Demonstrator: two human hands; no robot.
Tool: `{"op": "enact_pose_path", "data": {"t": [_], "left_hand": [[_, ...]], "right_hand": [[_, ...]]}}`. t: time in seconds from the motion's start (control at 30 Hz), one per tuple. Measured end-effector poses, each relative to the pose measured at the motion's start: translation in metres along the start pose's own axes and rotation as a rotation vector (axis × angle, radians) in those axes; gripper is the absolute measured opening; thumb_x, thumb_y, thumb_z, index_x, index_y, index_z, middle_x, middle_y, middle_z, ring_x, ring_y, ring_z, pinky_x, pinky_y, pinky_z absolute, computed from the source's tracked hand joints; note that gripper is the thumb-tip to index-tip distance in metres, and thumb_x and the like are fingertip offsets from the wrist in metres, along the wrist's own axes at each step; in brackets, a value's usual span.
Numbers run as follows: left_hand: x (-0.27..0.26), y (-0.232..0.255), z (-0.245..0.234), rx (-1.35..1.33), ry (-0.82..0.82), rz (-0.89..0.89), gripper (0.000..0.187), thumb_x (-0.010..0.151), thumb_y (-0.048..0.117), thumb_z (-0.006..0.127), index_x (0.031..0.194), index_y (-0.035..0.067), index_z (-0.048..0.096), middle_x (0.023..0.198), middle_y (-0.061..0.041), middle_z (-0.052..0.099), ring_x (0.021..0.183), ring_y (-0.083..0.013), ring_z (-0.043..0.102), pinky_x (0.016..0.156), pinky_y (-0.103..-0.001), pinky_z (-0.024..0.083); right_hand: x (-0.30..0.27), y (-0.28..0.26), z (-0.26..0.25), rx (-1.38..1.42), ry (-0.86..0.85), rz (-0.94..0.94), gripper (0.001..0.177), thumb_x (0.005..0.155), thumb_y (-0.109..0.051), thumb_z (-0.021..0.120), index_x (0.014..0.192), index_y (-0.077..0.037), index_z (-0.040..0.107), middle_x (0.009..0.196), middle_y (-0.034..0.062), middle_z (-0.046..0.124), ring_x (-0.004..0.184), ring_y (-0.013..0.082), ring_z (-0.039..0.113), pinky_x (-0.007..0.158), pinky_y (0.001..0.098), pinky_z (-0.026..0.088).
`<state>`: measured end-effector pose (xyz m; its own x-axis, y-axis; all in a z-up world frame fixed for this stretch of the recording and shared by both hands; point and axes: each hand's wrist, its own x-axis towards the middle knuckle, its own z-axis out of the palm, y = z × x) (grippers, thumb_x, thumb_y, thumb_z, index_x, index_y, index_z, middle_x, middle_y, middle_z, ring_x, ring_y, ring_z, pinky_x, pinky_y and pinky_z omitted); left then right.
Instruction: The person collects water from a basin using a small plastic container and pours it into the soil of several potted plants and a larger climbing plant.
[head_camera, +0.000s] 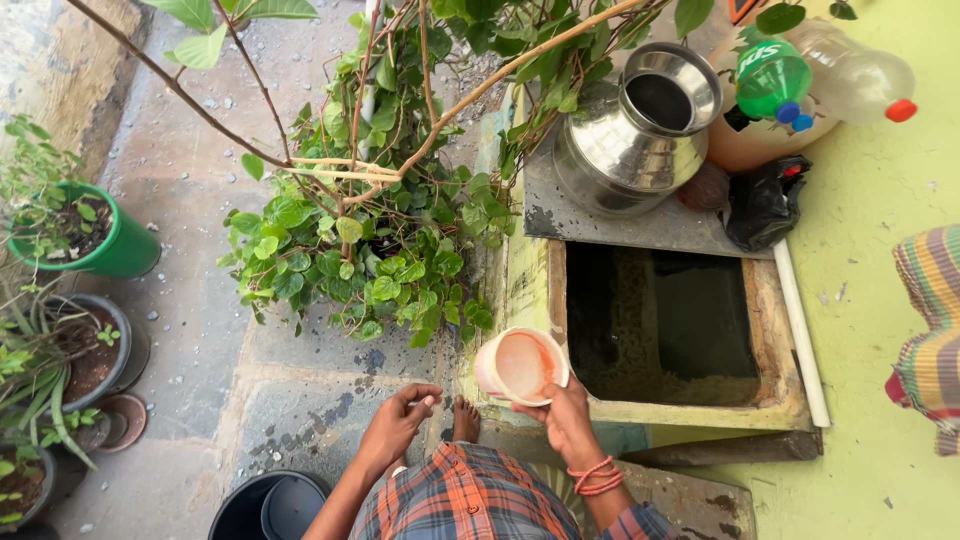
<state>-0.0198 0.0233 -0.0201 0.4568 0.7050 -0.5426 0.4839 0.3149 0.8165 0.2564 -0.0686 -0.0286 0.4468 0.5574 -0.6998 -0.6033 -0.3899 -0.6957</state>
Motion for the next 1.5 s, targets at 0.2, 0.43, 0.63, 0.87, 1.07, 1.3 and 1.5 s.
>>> {"op": "enact_pose_path", "data": {"t": [0.2, 0.43, 0.63, 0.87, 1.07, 1.3, 1.5], "left_hand": [[-0.010, 0.044, -0.010, 0.017, -0.182, 0.000, 0.070, 0.093, 0.050, 0.057, 0.155, 0.025, 0.035, 0.152, -0.009, 0.047, 0.110, -0.0254, 0.072, 0.068, -0.037, 0.068], [-0.018, 0.071, -0.018, 0.037, -0.091, -0.172, 0.090, 0.088, 0.064, 0.054, 0.162, 0.024, 0.021, 0.135, -0.020, 0.065, 0.086, -0.0258, 0.079, 0.061, -0.036, 0.065], [-0.014, 0.052, -0.034, -0.086, -0.044, -0.201, 0.077, 0.096, 0.043, 0.052, 0.162, 0.024, 0.019, 0.121, -0.023, 0.073, 0.073, -0.0270, 0.078, 0.053, -0.036, 0.063], [-0.030, 0.055, -0.062, -0.043, -0.082, -0.270, 0.065, 0.100, 0.035, 0.045, 0.159, 0.023, 0.021, 0.126, -0.018, 0.063, 0.068, -0.0299, 0.078, 0.051, -0.041, 0.062], [-0.039, 0.055, -0.078, 0.052, -0.150, -0.260, 0.058, 0.099, 0.025, 0.040, 0.156, 0.020, 0.030, 0.089, -0.019, 0.079, 0.061, -0.0258, 0.076, 0.051, -0.035, 0.061], [-0.035, 0.040, -0.072, 0.055, -0.062, -0.241, 0.057, 0.097, 0.018, 0.038, 0.153, 0.010, 0.035, 0.070, -0.015, 0.076, 0.057, -0.0225, 0.074, 0.050, -0.035, 0.059], [-0.030, 0.026, -0.070, -0.009, -0.038, -0.193, 0.056, 0.095, 0.015, 0.036, 0.149, 0.003, 0.040, 0.065, -0.013, 0.073, 0.051, -0.0206, 0.070, 0.047, -0.034, 0.057]], "right_hand": [[-0.048, -0.004, 0.046, -0.039, -0.109, 0.011, 0.054, 0.090, 0.005, 0.040, 0.143, -0.001, 0.046, 0.125, 0.0266, 0.065, 0.090, 0.0392, 0.076, 0.063, 0.0430, 0.064], [-0.083, -0.001, 0.091, -0.113, -0.172, -0.055, 0.064, 0.086, 0.007, 0.041, 0.149, -0.004, 0.043, 0.130, 0.0227, 0.064, 0.097, 0.0342, 0.076, 0.065, 0.0407, 0.064], [-0.090, 0.016, 0.117, -0.111, -0.191, -0.078, 0.067, 0.084, 0.008, 0.041, 0.150, -0.006, 0.043, 0.129, 0.0232, 0.064, 0.094, 0.0363, 0.076, 0.065, 0.0415, 0.067], [-0.102, 0.031, 0.138, -0.088, -0.191, -0.072, 0.067, 0.084, 0.007, 0.041, 0.150, -0.006, 0.043, 0.129, 0.0246, 0.064, 0.090, 0.0375, 0.077, 0.062, 0.0426, 0.068], [-0.106, 0.043, 0.144, -0.100, -0.218, -0.098, 0.068, 0.084, 0.006, 0.042, 0.151, -0.006, 0.045, 0.129, 0.0245, 0.066, 0.089, 0.0344, 0.078, 0.060, 0.0396, 0.064], [-0.111, 0.044, 0.145, -0.119, -0.217, -0.104, 0.065, 0.089, 0.003, 0.044, 0.152, -0.009, 0.041, 0.126, 0.0216, 0.066, 0.085, 0.0319, 0.078, 0.059, 0.0378, 0.065], [-0.116, 0.039, 0.142, -0.235, -0.277, -0.138, 0.070, 0.093, -0.003, 0.056, 0.157, -0.011, 0.029, 0.132, 0.0212, 0.063, 0.088, 0.0297, 0.078, 0.064, 0.0354, 0.070]]}}
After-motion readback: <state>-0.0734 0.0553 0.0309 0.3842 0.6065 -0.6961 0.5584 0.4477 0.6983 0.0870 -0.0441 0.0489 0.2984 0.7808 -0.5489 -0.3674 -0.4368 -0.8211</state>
